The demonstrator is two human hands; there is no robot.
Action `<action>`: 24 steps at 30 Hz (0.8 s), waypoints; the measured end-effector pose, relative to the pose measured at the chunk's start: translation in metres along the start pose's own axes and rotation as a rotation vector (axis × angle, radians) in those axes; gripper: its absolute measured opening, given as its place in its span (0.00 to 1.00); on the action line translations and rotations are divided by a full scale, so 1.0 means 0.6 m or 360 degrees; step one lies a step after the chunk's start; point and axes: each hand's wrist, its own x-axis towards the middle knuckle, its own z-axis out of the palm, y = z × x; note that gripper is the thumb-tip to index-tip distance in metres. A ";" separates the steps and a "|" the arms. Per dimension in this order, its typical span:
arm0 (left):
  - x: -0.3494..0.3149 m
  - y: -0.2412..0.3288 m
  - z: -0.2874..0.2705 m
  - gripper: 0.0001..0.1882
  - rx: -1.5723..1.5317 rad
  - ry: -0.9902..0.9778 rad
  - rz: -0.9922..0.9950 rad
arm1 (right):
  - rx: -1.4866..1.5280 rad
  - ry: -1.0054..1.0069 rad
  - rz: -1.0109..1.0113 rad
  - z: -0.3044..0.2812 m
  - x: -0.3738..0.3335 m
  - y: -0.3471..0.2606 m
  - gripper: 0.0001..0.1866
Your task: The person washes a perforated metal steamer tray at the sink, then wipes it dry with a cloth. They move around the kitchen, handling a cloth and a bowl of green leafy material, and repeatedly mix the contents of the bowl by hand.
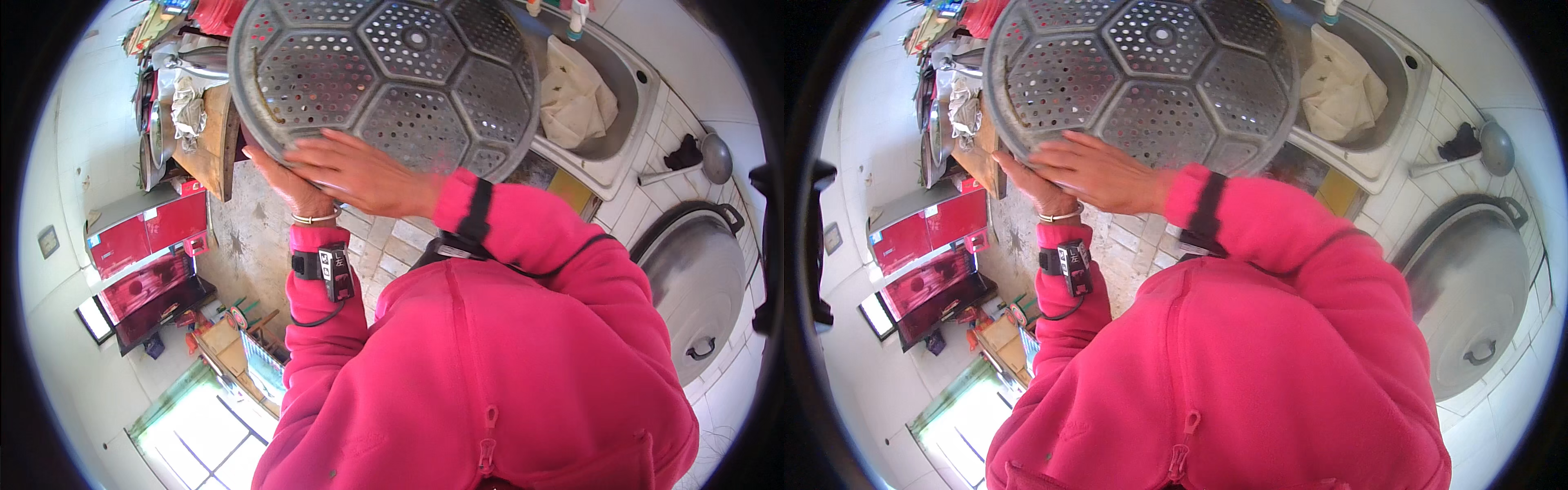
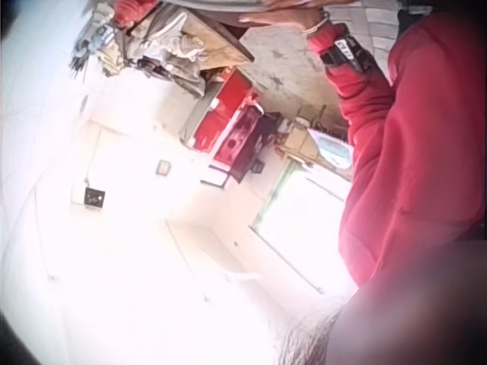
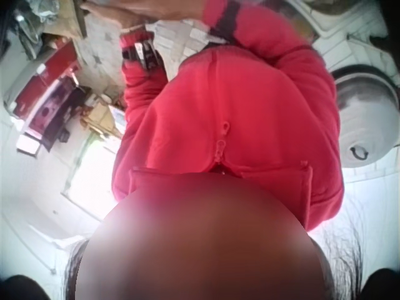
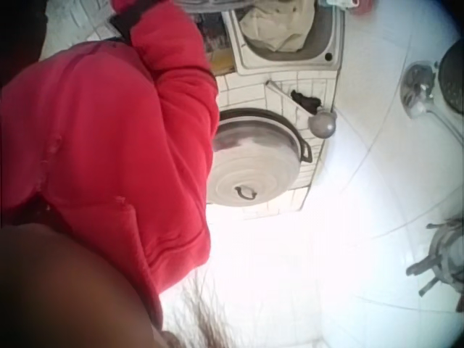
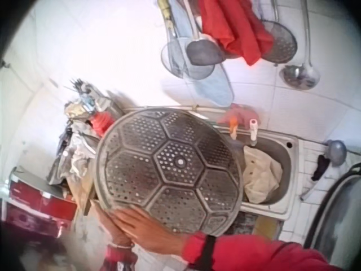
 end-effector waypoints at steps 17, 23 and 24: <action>-0.007 -0.008 -0.006 0.37 0.0057 -0.0141 0.0121 | -0.0347 0.0359 0.0035 -0.023 0.233 0.080 0.25; -0.007 -0.006 -0.034 0.32 0.0011 0.0254 -0.0163 | -0.0001 -0.0429 -0.0137 -0.024 -0.011 0.001 0.38; -0.008 -0.009 -0.041 0.30 0.0013 0.0372 -0.0148 | 0.0068 -0.0690 -0.0161 -0.043 -0.071 0.008 0.39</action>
